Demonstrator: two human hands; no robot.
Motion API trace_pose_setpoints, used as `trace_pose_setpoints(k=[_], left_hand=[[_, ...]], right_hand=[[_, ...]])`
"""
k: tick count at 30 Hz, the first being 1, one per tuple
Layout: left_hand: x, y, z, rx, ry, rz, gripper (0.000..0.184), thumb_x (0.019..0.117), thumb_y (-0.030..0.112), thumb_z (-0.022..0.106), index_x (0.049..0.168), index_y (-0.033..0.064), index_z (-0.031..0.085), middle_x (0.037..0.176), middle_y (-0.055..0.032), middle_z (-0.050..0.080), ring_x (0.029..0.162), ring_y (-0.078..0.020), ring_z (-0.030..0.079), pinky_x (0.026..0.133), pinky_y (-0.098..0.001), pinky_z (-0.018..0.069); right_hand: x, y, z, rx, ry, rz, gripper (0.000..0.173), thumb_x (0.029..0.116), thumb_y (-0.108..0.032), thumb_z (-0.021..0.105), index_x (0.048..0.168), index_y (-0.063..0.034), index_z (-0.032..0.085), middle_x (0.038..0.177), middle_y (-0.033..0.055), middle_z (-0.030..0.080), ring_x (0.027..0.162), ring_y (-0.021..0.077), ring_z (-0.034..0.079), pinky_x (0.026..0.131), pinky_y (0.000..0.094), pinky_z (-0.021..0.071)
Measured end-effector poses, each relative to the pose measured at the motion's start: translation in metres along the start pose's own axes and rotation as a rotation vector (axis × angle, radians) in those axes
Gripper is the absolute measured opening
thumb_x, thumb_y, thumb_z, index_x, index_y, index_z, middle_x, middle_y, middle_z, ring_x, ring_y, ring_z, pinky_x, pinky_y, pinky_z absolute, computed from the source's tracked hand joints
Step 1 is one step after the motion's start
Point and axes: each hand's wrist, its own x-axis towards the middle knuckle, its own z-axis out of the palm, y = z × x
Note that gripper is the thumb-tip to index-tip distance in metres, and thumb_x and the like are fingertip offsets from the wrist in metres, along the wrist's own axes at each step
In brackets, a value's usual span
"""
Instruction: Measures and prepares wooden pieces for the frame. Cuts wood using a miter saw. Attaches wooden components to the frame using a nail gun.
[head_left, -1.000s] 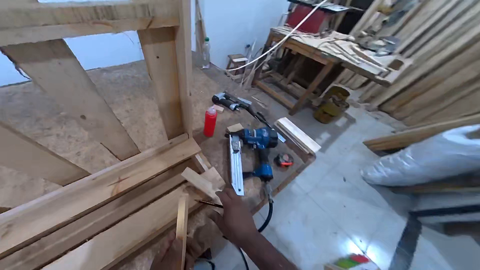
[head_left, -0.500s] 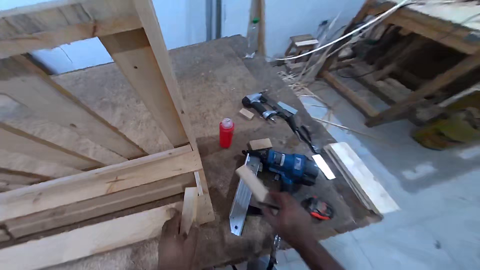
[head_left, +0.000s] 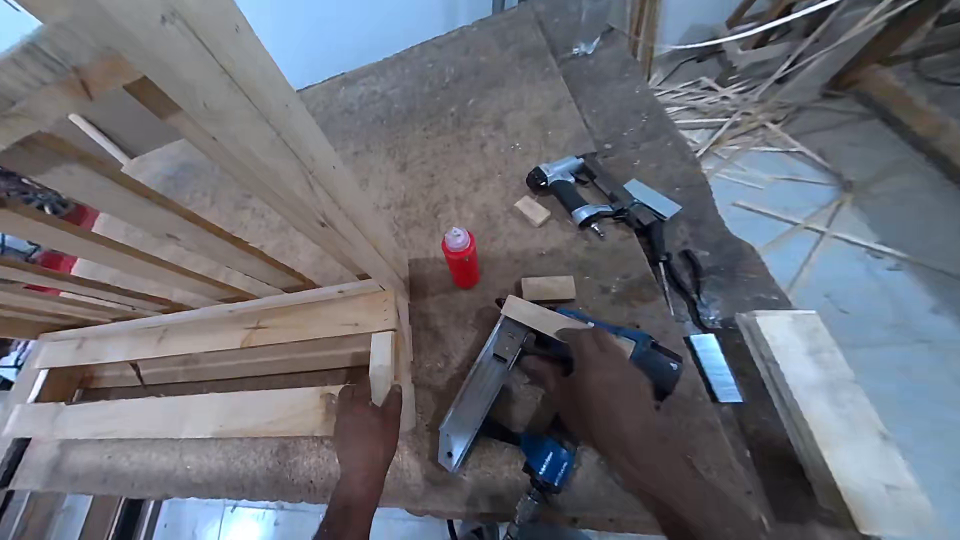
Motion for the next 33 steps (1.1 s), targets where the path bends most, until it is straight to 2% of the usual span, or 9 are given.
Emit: trace_pose_setpoints(k=[3,5,7,10,13,17,23,29,33], left_hand=[[0.003,0.003,0.004,0.001,0.011,-0.007,0.058,0.0961,0.046,0.066,0.137,0.0047,0.063,0.133,-0.0186,0.063,0.125,-0.0318,0.062,0.107,-0.0497,0.0498],[0.006,0.003,0.005,0.017,0.013,0.002,0.058,0.0961,0.044,0.066,0.137,0.0034,0.063,0.135,-0.0193,0.062,0.126,-0.0326,0.061,0.108,-0.0495,0.0495],[0.007,0.003,0.007,0.037,0.023,0.006,0.059,0.0958,0.045,0.066,0.138,0.0038,0.063,0.136,-0.0192,0.062,0.126,-0.0324,0.061,0.108,-0.0487,0.0496],[0.007,0.002,0.010,0.060,0.045,0.022,0.057,0.0955,0.044,0.067,0.137,0.0036,0.064,0.134,-0.0200,0.063,0.124,-0.0335,0.062,0.106,-0.0492,0.0499],[0.008,0.002,0.013,0.085,0.063,0.035,0.056,0.0949,0.043,0.068,0.133,0.0023,0.066,0.127,-0.0200,0.066,0.119,-0.0336,0.064,0.104,-0.0492,0.0513],[0.009,0.001,0.016,0.082,0.081,0.047,0.055,0.0946,0.042,0.069,0.131,-0.0003,0.066,0.122,-0.0214,0.066,0.114,-0.0339,0.066,0.101,-0.0485,0.0531],[0.011,0.005,0.017,0.083,0.109,0.056,0.054,0.0935,0.037,0.072,0.131,-0.0020,0.066,0.117,-0.0215,0.067,0.109,-0.0335,0.068,0.097,-0.0463,0.0556],[0.011,0.006,0.017,0.079,0.116,0.070,0.054,0.0927,0.036,0.073,0.129,-0.0026,0.067,0.114,-0.0220,0.068,0.106,-0.0351,0.068,0.094,-0.0494,0.0561],[0.012,0.005,0.017,0.066,0.118,0.060,0.053,0.0924,0.036,0.072,0.129,-0.0021,0.067,0.114,-0.0205,0.068,0.106,-0.0346,0.068,0.094,-0.0482,0.0564]], right_hand=[[-0.001,-0.039,0.004,0.198,-0.479,0.065,0.070,0.0920,-0.066,0.063,0.134,-0.0098,0.062,0.113,0.0128,0.071,0.103,0.0317,0.070,0.090,0.0566,0.0559],[0.008,-0.049,0.018,0.274,-0.739,0.002,0.067,0.1001,-0.062,0.052,0.141,-0.0079,0.055,0.112,0.0176,0.070,0.104,0.0358,0.069,0.091,0.0588,0.0539],[0.017,-0.055,0.033,0.296,-0.838,-0.110,0.052,0.1090,-0.047,0.041,0.139,-0.0069,0.053,0.110,0.0193,0.068,0.102,0.0366,0.068,0.089,0.0581,0.0536],[0.033,-0.066,0.050,0.299,-0.823,-0.224,0.039,0.1118,-0.029,0.038,0.131,-0.0038,0.060,0.116,0.0214,0.068,0.110,0.0368,0.067,0.095,0.0558,0.0516],[0.049,-0.066,0.085,0.233,-0.695,-0.333,0.034,0.1096,-0.030,0.045,0.127,-0.0115,0.067,0.120,0.0130,0.070,0.116,0.0305,0.066,0.101,0.0513,0.0511],[0.072,-0.062,0.117,0.187,-0.638,-0.430,0.027,0.1060,-0.028,0.053,0.120,-0.0152,0.072,0.112,0.0097,0.071,0.109,0.0286,0.067,0.095,0.0507,0.0541],[0.084,-0.067,0.129,0.268,-0.712,-0.513,0.025,0.1065,-0.025,0.053,0.119,-0.0169,0.073,0.115,0.0057,0.071,0.113,0.0237,0.067,0.099,0.0478,0.0532],[0.083,-0.083,0.138,0.330,-0.717,-0.542,0.027,0.1071,-0.023,0.049,0.119,-0.0149,0.072,0.116,0.0083,0.072,0.114,0.0268,0.067,0.097,0.0520,0.0533],[0.093,-0.071,0.125,0.304,-0.775,-0.520,0.027,0.1078,-0.026,0.050,0.112,-0.0129,0.073,0.111,0.0072,0.071,0.106,0.0248,0.068,0.093,0.0511,0.0542]])
